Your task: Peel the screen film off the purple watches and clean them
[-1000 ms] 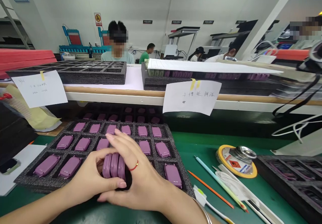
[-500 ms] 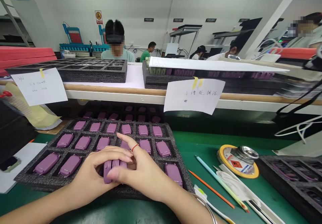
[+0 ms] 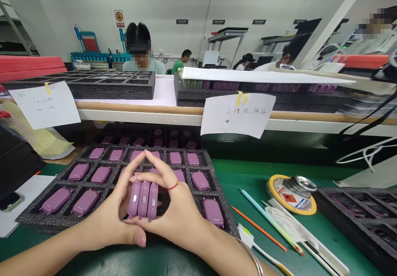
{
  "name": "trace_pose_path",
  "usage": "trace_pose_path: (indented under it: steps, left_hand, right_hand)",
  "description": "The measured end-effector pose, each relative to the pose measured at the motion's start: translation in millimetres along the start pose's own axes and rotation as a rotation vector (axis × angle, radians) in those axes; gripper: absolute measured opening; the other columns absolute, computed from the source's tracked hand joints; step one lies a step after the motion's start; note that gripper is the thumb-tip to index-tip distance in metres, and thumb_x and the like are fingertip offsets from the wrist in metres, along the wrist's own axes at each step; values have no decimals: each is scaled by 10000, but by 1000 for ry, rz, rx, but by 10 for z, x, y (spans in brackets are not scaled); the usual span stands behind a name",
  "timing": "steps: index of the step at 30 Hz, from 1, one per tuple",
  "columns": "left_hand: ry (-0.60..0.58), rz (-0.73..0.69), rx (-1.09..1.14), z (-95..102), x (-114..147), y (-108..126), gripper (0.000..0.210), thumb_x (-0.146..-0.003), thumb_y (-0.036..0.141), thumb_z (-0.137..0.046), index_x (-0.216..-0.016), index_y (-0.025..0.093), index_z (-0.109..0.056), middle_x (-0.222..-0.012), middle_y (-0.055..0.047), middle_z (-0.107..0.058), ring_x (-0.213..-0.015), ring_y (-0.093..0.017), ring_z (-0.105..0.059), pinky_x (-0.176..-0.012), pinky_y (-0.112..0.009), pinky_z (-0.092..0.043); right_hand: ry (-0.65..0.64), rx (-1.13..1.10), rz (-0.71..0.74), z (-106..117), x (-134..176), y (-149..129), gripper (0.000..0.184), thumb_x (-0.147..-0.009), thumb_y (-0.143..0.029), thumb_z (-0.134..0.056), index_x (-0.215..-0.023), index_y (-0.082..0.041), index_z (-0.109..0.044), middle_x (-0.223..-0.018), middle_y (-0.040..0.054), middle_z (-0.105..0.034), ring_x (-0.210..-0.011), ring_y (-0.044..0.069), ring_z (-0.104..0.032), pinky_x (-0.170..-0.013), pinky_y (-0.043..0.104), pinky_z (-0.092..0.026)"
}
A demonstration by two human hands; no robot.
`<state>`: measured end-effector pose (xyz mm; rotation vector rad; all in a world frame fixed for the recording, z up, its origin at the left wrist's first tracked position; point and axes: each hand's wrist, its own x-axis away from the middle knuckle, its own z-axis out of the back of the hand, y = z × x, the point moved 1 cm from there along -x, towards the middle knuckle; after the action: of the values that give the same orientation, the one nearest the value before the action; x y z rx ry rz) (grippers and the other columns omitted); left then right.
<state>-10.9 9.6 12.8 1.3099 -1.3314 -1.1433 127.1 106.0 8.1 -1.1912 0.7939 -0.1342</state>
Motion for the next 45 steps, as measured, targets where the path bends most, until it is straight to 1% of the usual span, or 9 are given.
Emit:
trace_pose_path:
  steps: [2, 4, 6, 11, 15, 23, 34, 40, 45]
  left_hand:
    - [-47, 75, 137, -10, -34, 13, 1079, -647, 304, -932, -1513, 272, -288, -1343, -159, -602, -1224, -320, -623, -1037, -494, -500]
    - [-65, 113, 141, -14, -66, 28, 766, -651, 339, -923, -1292, 170, -539, -1176, -145, -678, -1116, -307, -665, -983, -466, -530]
    - [-72, 120, 103, -10, -85, 41, 610, -639, 336, -924, -1132, 152, -615, -1088, -116, -696, -1060, -284, -667, -962, -452, -536]
    - [-71, 152, 96, 0, -90, 49, 563, -636, 284, -918, -1095, 162, -616, -1066, -85, -698, -1011, -252, -672, -975, -460, -524]
    - [-70, 177, 129, -6, -92, 51, 588, -632, 252, -917, -1128, 161, -614, -1073, -78, -694, -985, -241, -688, -991, -469, -513]
    - [-28, 169, 64, 5, -81, 40, 587, -621, 282, -932, -1107, 158, -627, -1035, -76, -714, -964, -214, -664, -900, -380, -554]
    - [-1, 172, 13, 1, -76, 29, 647, -606, 364, -939, -1132, 179, -610, -1021, -63, -684, -976, -210, -643, -902, -354, -539]
    - [-38, 133, 52, 20, -30, -9, 680, -687, 441, -886, -1223, 182, -558, -1187, -116, -675, -1108, -266, -641, -979, -416, -507]
    - [-35, 110, 103, 72, 19, -62, 474, -893, 490, -673, -1245, 185, -584, -1263, -119, -663, -1182, -277, -608, -984, -410, -488]
  right_hand:
    - [13, 53, 36, 8, 0, 3, 1069, -677, -150, -904, -1531, -406, -314, -1232, 0, -728, -1206, 226, -672, -1025, 331, -571]
    - [12, 110, 76, 12, 1, -5, 1072, -684, -114, -888, -1537, -404, -308, -1224, -12, -734, -1256, 220, -640, -1090, 343, -529]
    - [3, 133, 91, 12, 7, -13, 1047, -686, -85, -875, -1526, -399, -335, -1219, -16, -736, -1270, 214, -630, -1083, 330, -537]
    - [-8, 74, 58, 12, 27, -2, 1059, -696, -51, -856, -1524, -438, -321, -1245, -27, -717, -1243, 197, -648, -888, 246, -639]
    - [-26, 83, 65, 20, 19, -7, 1085, -697, -22, -838, -1534, -448, -295, -1265, -33, -710, -1218, 179, -663, -927, 249, -622]
    - [-57, 116, 81, 25, -10, -27, 1064, -728, -11, -800, -1536, -462, -275, -1261, -43, -702, -1230, 171, -653, -927, 242, -622]
    - [-78, 110, 59, 28, 2, -14, 1072, -725, -53, -842, -1558, -400, -264, -1324, 29, -684, -1282, 231, -622, -933, 278, -623]
    - [-81, 109, 51, 11, 17, -16, 1009, -755, -90, -816, -1563, -360, -274, -1318, 71, -683, -1285, 262, -620, -920, 324, -636]
    - [-79, 115, 55, -11, 9, -16, 1027, -758, -55, -801, -1563, -378, -252, -1331, 58, -669, -1308, 232, -598, -910, 275, -628]
